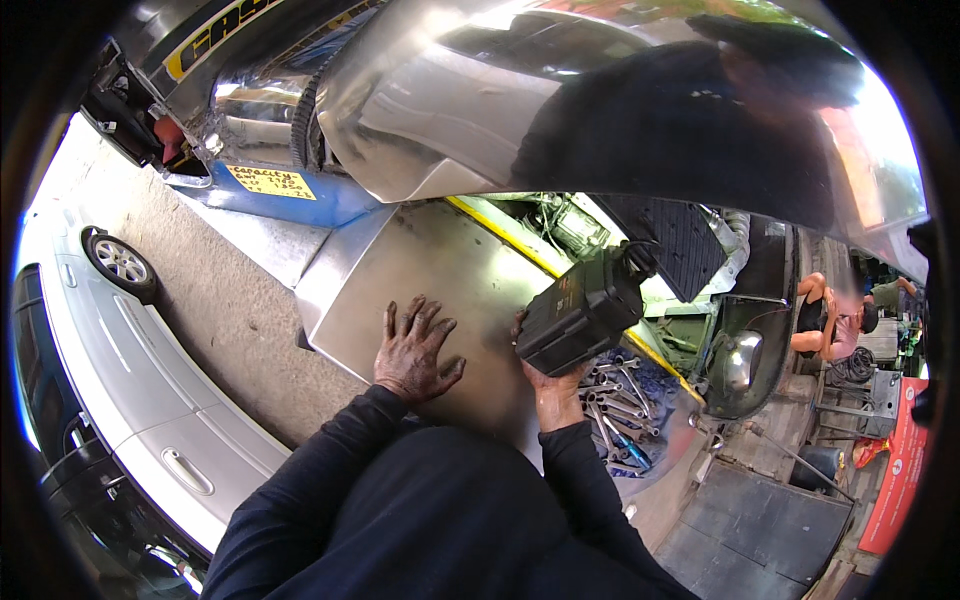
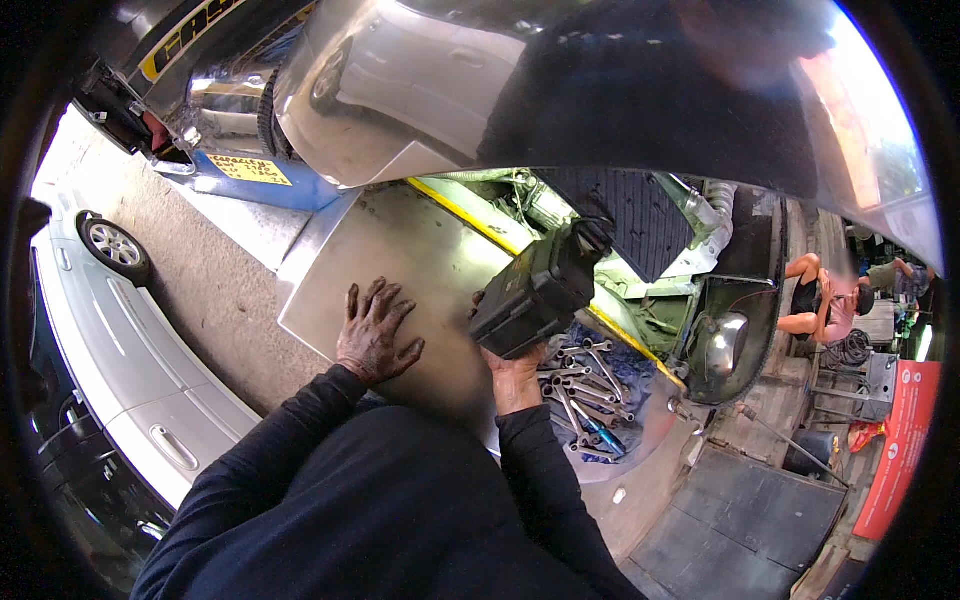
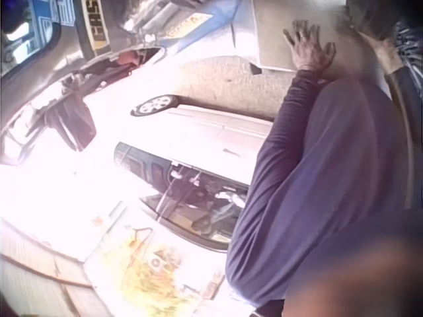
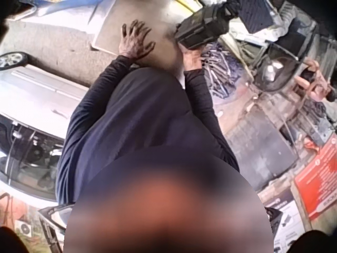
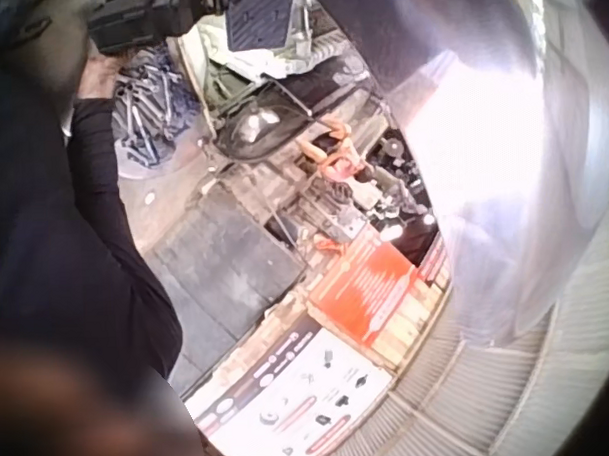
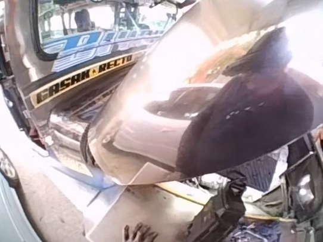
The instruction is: The person works on a vehicle engine with the hood open, using a portable work light to illuminate the engine bay. They manipulate hoses and components within the engine, then move inside the vehicle to adjust the gear stick and interact with the dashboard controls.
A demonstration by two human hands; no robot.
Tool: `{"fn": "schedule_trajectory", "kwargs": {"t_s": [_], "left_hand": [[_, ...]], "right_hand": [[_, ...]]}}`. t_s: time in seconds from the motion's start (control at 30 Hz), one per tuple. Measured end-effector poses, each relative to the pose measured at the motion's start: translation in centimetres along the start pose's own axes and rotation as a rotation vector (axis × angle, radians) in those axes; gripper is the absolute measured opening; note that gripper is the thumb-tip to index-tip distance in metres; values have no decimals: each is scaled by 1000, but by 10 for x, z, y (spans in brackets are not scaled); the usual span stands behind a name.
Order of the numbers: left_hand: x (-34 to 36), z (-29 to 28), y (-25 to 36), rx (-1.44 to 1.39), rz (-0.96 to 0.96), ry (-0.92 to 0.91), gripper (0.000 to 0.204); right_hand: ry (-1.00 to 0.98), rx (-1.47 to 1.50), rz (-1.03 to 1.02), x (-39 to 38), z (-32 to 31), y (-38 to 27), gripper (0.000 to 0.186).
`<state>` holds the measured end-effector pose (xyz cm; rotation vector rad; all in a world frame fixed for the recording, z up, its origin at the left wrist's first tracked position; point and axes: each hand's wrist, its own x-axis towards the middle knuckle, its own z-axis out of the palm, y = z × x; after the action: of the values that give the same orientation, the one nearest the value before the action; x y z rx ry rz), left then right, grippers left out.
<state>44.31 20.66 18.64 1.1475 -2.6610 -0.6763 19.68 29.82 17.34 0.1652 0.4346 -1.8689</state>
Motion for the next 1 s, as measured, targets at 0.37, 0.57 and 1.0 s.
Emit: {"fn": "schedule_trajectory", "kwargs": {"t_s": [0.37, 0.57, 1.0], "left_hand": [[-1, 6, 3, 7, 12, 71, 63], [-3, 15, -4, 121, 13, 58, 67], [-97, -73, -135, -414, 91, 425, 29]], "right_hand": [[-222, 11, -6, -63, 15, -23, 64], [-237, -69, 68, -128, -5, -7, 65], [-273, -278, 402, -120, 28, 141, 65]]}}
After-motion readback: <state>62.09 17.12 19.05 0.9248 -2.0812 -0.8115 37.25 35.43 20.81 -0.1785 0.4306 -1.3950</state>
